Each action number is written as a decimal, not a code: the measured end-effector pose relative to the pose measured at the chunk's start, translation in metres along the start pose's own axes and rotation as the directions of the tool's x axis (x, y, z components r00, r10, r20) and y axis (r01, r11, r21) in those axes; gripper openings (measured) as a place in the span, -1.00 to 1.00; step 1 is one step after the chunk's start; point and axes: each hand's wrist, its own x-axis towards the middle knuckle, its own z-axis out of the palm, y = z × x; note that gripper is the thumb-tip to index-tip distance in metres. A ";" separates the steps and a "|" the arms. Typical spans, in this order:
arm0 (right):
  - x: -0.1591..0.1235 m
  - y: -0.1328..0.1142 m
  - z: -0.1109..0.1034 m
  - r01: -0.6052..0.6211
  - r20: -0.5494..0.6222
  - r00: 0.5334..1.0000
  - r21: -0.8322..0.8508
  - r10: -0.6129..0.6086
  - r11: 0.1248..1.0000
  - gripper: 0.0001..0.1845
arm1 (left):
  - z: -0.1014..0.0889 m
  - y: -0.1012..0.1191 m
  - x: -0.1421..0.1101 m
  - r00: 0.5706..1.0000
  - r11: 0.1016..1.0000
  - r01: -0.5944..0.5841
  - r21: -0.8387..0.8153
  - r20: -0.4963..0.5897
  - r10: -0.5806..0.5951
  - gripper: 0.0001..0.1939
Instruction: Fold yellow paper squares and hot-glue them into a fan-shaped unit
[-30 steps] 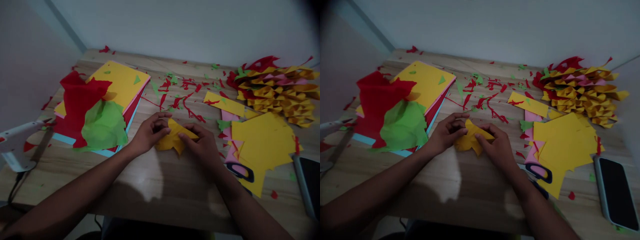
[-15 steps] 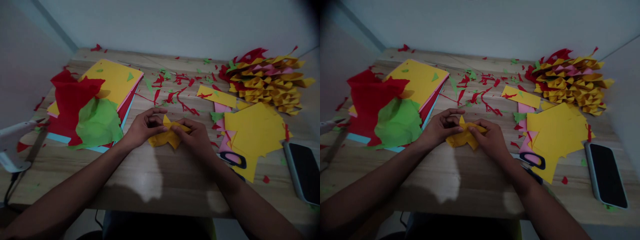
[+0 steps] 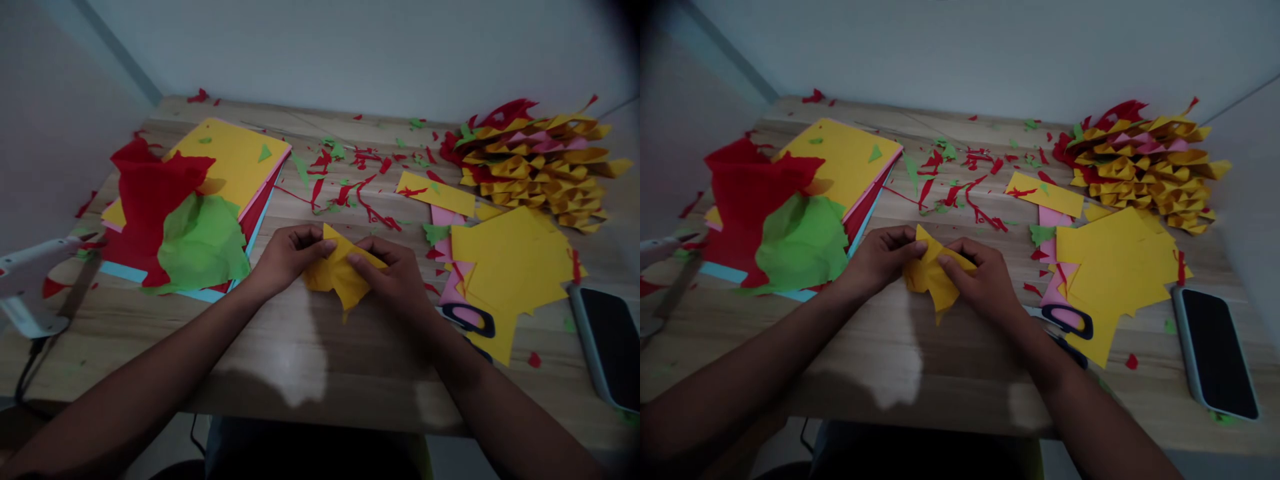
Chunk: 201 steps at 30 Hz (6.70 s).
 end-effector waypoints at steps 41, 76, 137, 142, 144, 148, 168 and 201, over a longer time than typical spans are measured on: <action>-0.001 0.015 -0.001 0.368 0.139 0.930 -0.349 -0.340 0.862 -0.78 | 0.000 -0.007 -0.003 0.887 0.627 -0.293 0.722 -0.039 0.460 -0.85; -0.004 -0.002 -0.012 0.476 0.016 0.860 -0.384 -0.510 0.791 -0.93 | 0.004 0.003 -0.014 0.746 0.390 -0.495 0.776 0.150 0.648 -0.89; -0.017 -0.001 0.008 0.255 -0.218 0.940 -0.060 -0.262 0.965 -0.57 | 0.009 0.007 -0.018 0.725 0.565 -0.431 0.704 -0.102 0.681 -0.84; -0.015 -0.001 0.011 0.173 -0.185 0.968 0.006 -0.169 0.985 -0.55 | 0.010 0.006 -0.018 0.721 0.549 -0.436 0.713 -0.089 0.687 -0.88; -0.013 0.001 0.012 0.099 -0.148 0.985 0.084 -0.086 0.992 -0.57 | 0.010 0.005 -0.018 0.712 0.535 -0.437 0.723 -0.086 0.697 -0.88; -0.011 0.000 0.014 -0.040 -0.112 0.991 0.253 0.071 0.967 -0.55 | 0.009 0.005 -0.017 0.690 0.525 -0.445 0.725 -0.096 0.717 -0.90; -0.010 -0.004 0.013 -0.137 -0.007 0.989 0.321 0.147 0.937 -0.68 | 0.008 0.003 -0.018 0.661 0.513 -0.455 0.728 -0.110 0.743 -0.89; -0.013 0.003 0.006 0.272 -0.109 0.951 -0.152 -0.290 0.950 -0.91 | 0.008 0.002 -0.016 0.731 0.486 -0.437 0.757 -0.016 0.682 -0.90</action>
